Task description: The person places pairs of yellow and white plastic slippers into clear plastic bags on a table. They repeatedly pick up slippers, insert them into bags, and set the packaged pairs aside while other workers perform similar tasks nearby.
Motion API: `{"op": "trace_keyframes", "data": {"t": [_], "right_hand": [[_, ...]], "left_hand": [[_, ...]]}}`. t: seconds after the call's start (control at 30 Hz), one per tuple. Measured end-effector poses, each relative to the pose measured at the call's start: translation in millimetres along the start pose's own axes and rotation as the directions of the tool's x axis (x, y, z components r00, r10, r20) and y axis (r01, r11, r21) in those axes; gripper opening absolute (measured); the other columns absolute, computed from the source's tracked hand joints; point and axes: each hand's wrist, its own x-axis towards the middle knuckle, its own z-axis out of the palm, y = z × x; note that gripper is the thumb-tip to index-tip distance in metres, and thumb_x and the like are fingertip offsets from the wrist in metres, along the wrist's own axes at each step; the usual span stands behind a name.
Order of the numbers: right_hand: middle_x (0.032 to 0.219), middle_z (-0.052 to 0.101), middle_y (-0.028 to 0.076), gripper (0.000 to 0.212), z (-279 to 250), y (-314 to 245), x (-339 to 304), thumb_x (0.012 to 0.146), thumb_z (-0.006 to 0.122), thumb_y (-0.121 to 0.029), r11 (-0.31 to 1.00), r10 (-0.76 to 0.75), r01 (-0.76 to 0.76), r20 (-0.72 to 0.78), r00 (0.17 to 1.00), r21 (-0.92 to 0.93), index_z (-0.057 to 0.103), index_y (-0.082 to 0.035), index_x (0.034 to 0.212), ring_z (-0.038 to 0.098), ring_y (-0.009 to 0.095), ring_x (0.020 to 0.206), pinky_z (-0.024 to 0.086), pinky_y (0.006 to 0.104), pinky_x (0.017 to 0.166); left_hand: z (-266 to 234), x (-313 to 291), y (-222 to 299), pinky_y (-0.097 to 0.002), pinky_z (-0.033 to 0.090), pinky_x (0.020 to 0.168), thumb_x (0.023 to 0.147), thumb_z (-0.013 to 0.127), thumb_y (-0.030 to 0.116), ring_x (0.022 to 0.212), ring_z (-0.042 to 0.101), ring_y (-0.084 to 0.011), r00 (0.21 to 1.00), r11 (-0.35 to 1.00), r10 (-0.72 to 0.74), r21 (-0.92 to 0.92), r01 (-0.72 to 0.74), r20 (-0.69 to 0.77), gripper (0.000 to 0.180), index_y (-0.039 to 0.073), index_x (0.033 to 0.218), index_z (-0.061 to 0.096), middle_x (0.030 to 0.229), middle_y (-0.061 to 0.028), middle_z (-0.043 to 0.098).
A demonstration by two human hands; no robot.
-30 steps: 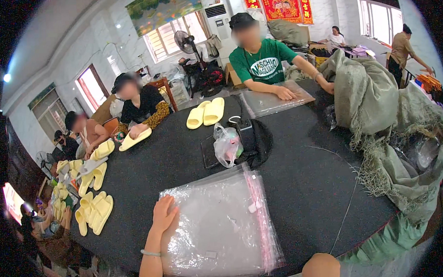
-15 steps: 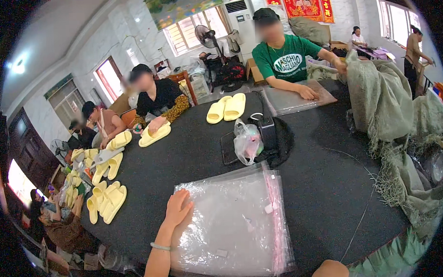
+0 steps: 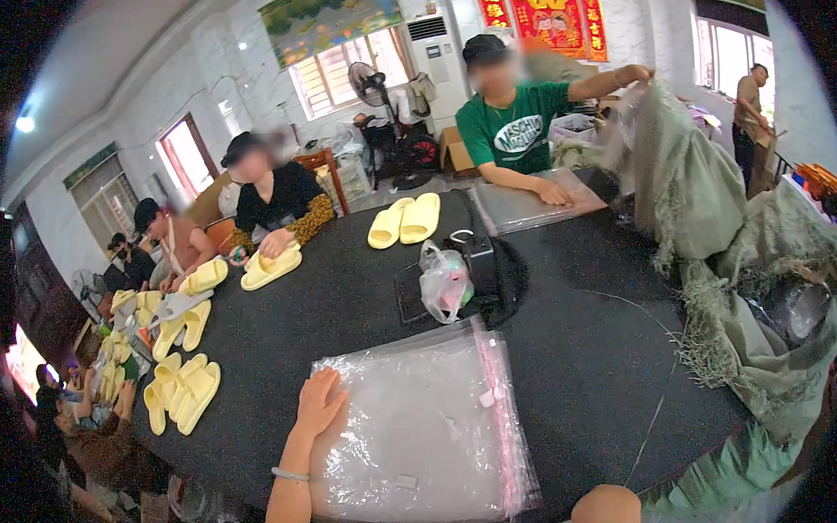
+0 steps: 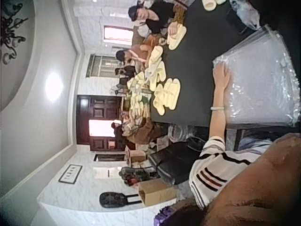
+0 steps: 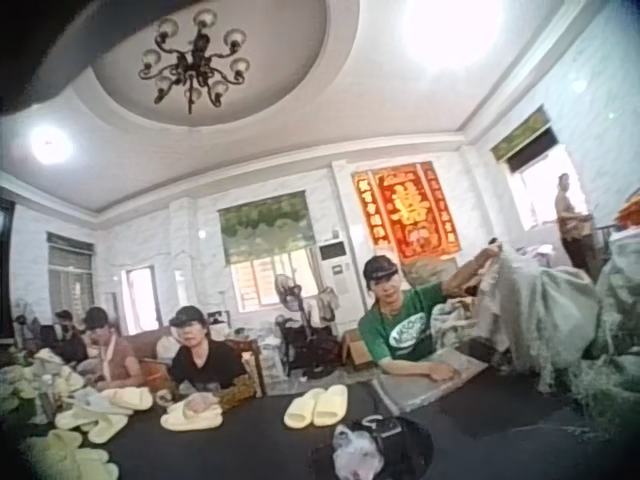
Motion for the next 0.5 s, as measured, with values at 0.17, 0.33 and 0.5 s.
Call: {"op": "trace_keyframes", "data": {"t": [0.17, 0.33, 0.5], "right_hand": [[0.097, 0.057, -0.004, 0.013, 42.2, 35.4, 4.1, 0.089, 0.061, -0.021, 0.913, 0.364, -0.354, -0.014, 0.931, 0.201, 0.057, -0.015, 0.101, 0.056, 0.008, 0.088, 0.044, 0.0287, 0.074], [0.09, 0.053, -0.008, 0.013, 47.4, 44.6, -1.4, 0.085, 0.064, -0.012, 0.842, 0.464, -0.468, 0.083, 0.882, 0.267, 0.054, -0.017, 0.093, 0.053, 0.005, 0.077, 0.04, 0.0249, 0.069], [0.119, 0.056, -0.005, 0.031, 49.1, 40.3, 1.4, 0.086, 0.063, -0.015, 0.913, 0.384, -0.379, -0.004, 0.923, 0.151, 0.058, -0.017, 0.116, 0.052, 0.012, 0.107, 0.044, 0.0288, 0.078]], "left_hand": [[2.4, 3.0, -0.9, -0.0502, 0.025, 0.112, 0.089, 0.06, 0.04, 0.135, 0.038, -0.0322, 0.999, 0.999, 0.038, -0.036, -0.038, -0.002, 0.054, 0.01, 0.132, 0.054, 0.143, -0.0143, 0.046], [7.5, 1.0, -12.5, -0.0502, 0.025, 0.112, 0.088, 0.061, 0.038, 0.135, 0.038, -0.0328, 0.998, 0.998, 0.055, 0.003, -0.055, -0.021, 0.055, 0.009, 0.134, 0.051, 0.143, -0.0151, 0.046], [7.0, 0.5, -10.0, -0.0509, 0.022, 0.114, 0.088, 0.062, 0.037, 0.136, 0.037, -0.0323, 0.999, 0.999, 0.048, -0.017, -0.048, -0.01, 0.056, 0.009, 0.135, 0.051, 0.145, -0.0138, 0.044]]}}
